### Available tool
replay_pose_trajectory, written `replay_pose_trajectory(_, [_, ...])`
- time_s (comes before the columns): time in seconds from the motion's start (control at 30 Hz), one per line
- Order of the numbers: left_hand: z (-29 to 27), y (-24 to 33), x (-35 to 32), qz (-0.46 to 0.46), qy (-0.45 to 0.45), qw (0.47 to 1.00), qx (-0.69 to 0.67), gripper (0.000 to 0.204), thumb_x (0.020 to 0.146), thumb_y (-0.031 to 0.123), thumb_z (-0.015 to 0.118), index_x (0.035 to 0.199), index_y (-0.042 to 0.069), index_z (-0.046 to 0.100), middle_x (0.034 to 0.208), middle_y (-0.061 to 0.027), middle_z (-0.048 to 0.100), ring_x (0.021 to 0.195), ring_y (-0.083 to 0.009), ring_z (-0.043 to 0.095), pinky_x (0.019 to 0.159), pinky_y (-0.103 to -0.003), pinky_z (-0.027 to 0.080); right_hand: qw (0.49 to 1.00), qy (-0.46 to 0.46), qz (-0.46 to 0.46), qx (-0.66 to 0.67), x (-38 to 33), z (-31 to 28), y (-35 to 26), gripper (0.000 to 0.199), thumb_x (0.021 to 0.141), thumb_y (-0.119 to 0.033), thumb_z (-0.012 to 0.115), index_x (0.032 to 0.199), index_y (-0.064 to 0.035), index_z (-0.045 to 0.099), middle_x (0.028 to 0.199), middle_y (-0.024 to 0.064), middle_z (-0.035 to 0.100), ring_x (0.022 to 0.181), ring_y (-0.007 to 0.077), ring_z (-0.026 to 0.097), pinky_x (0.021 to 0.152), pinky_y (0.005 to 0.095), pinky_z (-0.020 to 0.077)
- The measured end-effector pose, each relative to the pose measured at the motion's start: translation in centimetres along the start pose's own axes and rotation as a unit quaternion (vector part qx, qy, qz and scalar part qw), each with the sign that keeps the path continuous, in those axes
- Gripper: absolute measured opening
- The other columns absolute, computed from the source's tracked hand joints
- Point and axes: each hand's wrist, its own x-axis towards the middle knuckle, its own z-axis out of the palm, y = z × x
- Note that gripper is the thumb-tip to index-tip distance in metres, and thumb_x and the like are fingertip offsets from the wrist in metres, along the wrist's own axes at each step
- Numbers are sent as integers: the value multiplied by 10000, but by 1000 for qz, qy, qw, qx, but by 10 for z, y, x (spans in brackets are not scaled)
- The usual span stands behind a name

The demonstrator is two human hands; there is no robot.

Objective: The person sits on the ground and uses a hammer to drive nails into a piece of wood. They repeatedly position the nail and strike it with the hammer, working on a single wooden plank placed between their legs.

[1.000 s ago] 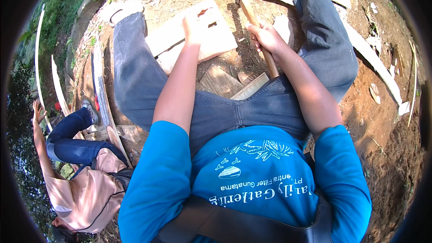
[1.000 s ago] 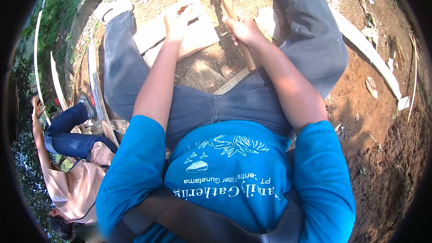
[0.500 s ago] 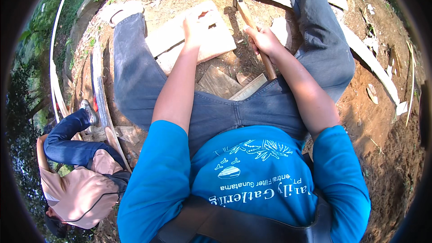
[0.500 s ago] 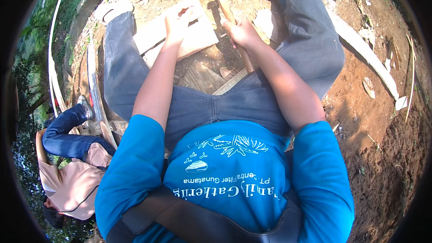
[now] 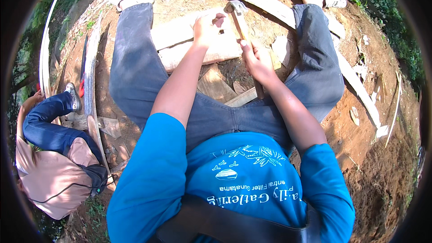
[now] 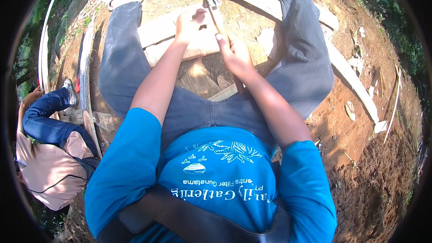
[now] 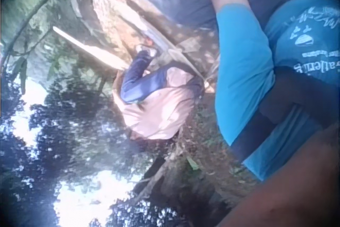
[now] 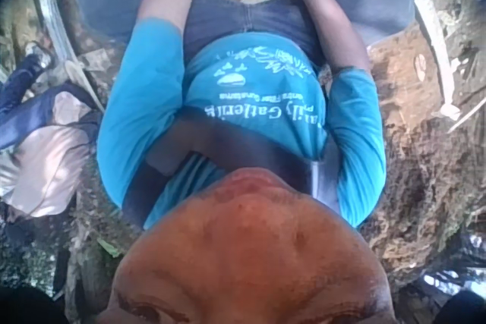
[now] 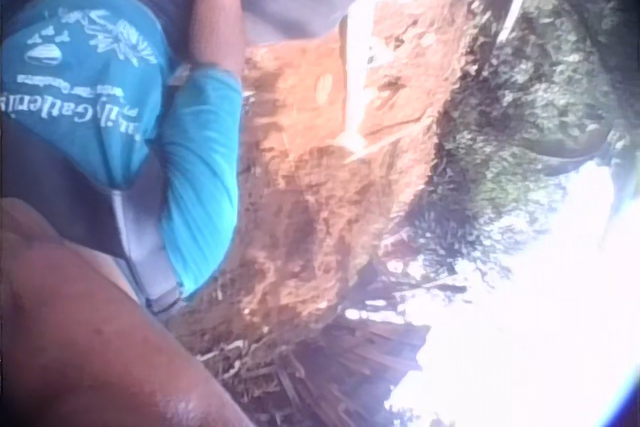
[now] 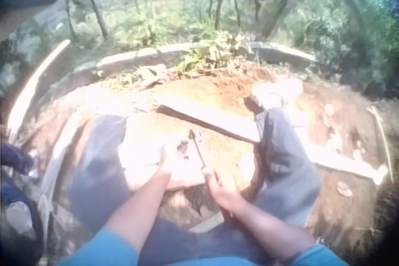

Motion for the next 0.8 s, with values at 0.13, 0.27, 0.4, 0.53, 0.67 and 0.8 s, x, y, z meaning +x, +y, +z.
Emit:
replay_pose_trajectory(0.13, [-2,14,2,-51,-25,998,-18,226,873,164,735,1065,43,740,930,-97,749,829,-174,699,752,-329,539,998,12,11,56,-3,-6,-13,279,1042,-269,555,1107,-19,662,625,-87,469,511,18,367,456,239,304])
replay_pose_trajectory(0.27, [-7,-5,-3,-4,0,998,58,208,882,155,735,1069,63,741,932,-74,755,834,-160,699,754,-319,538,998,1,-53,43,-14,-4,-54,259,1051,-221,545,1176,-6,618,790,-38,563,662,30,458,575,231,380])
replay_pose_trajectory(0.4, [-1,8,-1,-48,-39,998,-4,189,894,176,718,1056,84,745,921,-53,751,798,-146,693,736,-311,535,997,23,1,-72,1,3,-12,295,1022,-248,575,1114,17,665,769,-10,611,698,56,508,626,262,437])
replay_pose_trajectory(0.53, [-9,13,2,-25,-12,1000,14,174,890,174,705,1019,64,746,868,-80,733,768,-167,694,720,-318,539,996,3,19,-92,-2,-6,-40,318,1009,-265,592,1140,11,682,734,-7,610,670,44,488,600,263,430])
replay_pose_trajectory(0.67, [-12,25,-6,-47,-37,995,-80,153,894,138,683,1003,50,743,903,-87,742,803,-190,709,758,-329,554,994,32,-100,-11,-9,0,-47,296,1059,-247,537,1226,-17,621,650,-66,461,523,13,395,469,215,313])
replay_pose_trajectory(0.8, [-6,11,-2,45,8,999,-28,217,891,146,698,1083,56,742,909,-59,737,803,-133,682,746,-294,535,995,23,9,-93,4,1,-12,301,1044,-286,566,1188,-31,637,667,-52,498,502,32,422,447,234,340])
